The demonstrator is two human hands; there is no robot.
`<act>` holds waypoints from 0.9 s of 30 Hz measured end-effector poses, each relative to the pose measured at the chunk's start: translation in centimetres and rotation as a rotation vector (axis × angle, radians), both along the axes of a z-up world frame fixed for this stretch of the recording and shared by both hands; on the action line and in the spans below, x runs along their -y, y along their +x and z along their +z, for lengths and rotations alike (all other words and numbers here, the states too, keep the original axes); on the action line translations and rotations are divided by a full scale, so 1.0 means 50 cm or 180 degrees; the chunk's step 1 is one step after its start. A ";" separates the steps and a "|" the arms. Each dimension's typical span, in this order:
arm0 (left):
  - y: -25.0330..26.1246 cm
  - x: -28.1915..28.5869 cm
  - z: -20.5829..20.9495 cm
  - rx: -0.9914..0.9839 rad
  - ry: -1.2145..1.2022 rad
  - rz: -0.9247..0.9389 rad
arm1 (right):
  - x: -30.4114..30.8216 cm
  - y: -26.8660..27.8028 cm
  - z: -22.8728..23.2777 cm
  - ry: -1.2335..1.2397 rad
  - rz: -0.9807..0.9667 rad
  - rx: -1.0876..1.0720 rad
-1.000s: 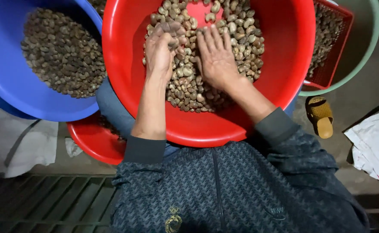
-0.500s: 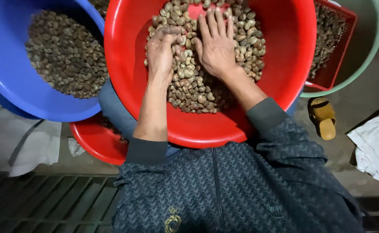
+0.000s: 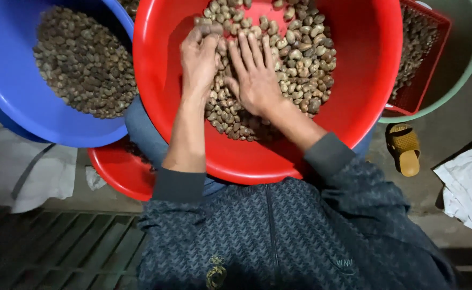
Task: A person is manually sorting through a large quantity of nuts in a red plastic bowl, sifting through them with both hands.
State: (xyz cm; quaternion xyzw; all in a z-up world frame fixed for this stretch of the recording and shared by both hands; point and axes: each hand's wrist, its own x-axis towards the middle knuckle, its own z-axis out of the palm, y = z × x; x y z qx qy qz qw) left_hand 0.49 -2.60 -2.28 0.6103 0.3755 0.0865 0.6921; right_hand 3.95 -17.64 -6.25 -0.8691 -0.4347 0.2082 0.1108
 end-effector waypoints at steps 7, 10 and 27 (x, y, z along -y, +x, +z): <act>0.027 -0.031 -0.007 -0.0114 0.1692 -0.0925 | 0.041 -0.062 0.014 -0.0183 0.0388 -0.0353; 0.047 -0.031 -0.044 -0.0682 0.1974 -0.1311 | 0.047 -0.067 0.010 -0.0294 0.0446 -0.0374; 0.102 -0.034 -0.135 -0.0831 0.3601 -0.1600 | 0.053 -0.069 0.011 -0.0472 0.0498 -0.0533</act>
